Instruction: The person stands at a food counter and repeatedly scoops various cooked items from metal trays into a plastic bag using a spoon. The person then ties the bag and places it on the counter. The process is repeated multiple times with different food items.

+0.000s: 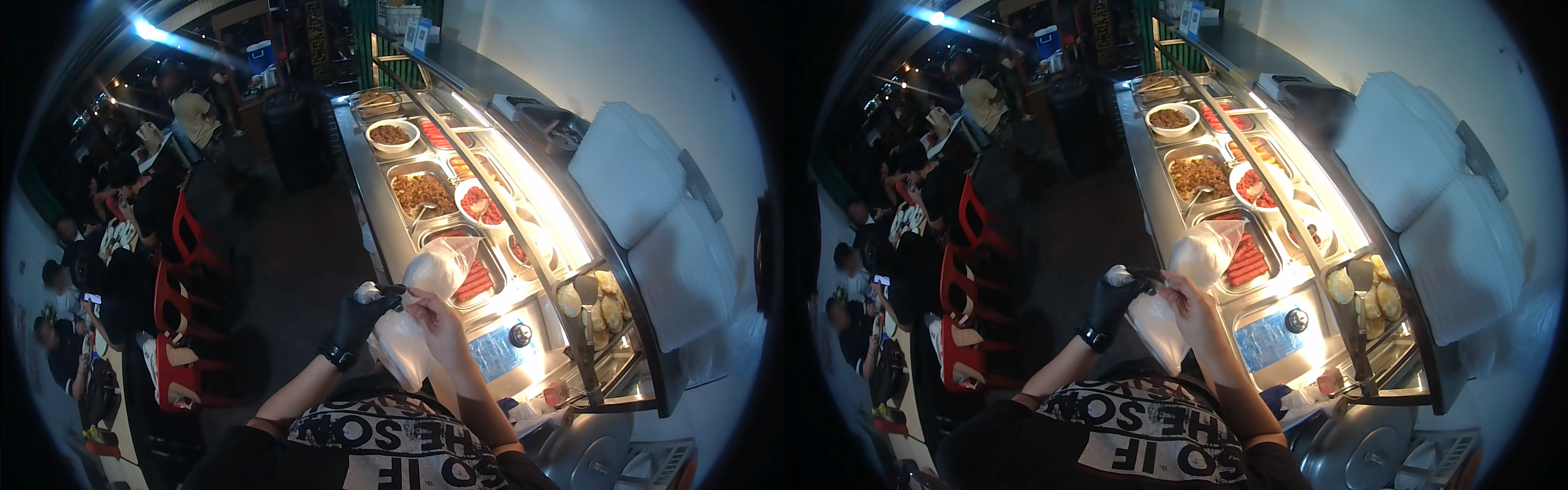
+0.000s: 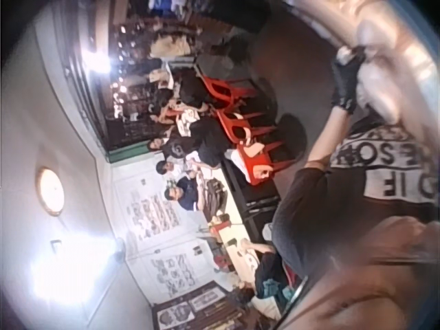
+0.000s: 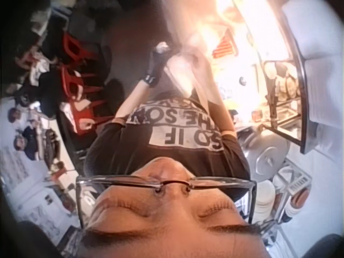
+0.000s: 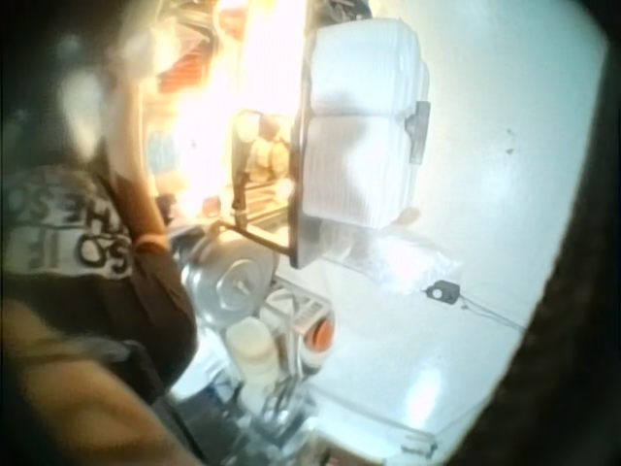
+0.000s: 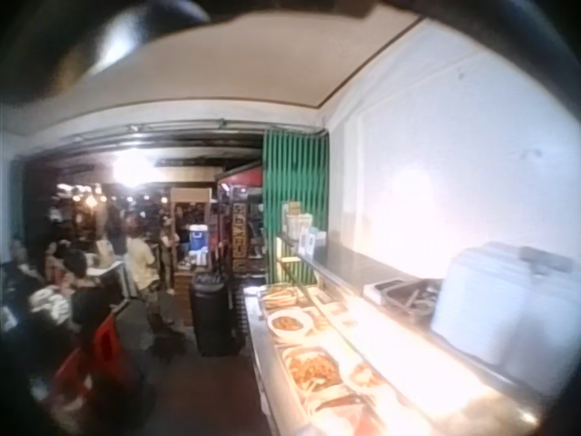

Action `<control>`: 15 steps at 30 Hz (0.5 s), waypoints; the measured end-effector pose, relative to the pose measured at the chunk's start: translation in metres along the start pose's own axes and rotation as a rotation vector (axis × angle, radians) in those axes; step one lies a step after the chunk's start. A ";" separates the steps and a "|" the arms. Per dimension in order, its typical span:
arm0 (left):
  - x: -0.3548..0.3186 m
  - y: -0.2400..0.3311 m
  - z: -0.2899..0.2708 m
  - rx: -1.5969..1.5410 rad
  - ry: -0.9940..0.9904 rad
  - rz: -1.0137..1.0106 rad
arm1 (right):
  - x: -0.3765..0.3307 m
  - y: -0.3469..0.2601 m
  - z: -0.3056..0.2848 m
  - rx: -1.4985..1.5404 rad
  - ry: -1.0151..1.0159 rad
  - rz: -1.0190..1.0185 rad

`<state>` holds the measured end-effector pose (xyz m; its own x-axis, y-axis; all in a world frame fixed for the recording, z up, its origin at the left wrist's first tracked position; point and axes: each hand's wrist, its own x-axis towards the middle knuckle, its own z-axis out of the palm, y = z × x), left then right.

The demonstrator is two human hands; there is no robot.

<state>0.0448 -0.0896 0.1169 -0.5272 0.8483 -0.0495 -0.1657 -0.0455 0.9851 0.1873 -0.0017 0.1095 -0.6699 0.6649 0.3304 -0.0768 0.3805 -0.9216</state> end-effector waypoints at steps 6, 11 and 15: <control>0.008 -0.025 0.004 0.093 -0.029 -0.096 | 0.005 0.023 -0.013 0.174 -0.017 -0.090; 0.027 -0.052 0.010 -0.075 0.006 -0.070 | -0.004 0.023 -0.016 0.971 -0.160 0.289; 0.048 -0.024 0.006 -0.710 -0.167 -0.400 | 0.023 0.052 -0.060 1.210 0.045 0.080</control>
<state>0.0282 -0.0450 0.0923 -0.1954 0.9357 -0.2936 -0.8302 0.0016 0.5575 0.2123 0.0719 0.0814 -0.6797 0.6899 0.2489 -0.6929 -0.4929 -0.5262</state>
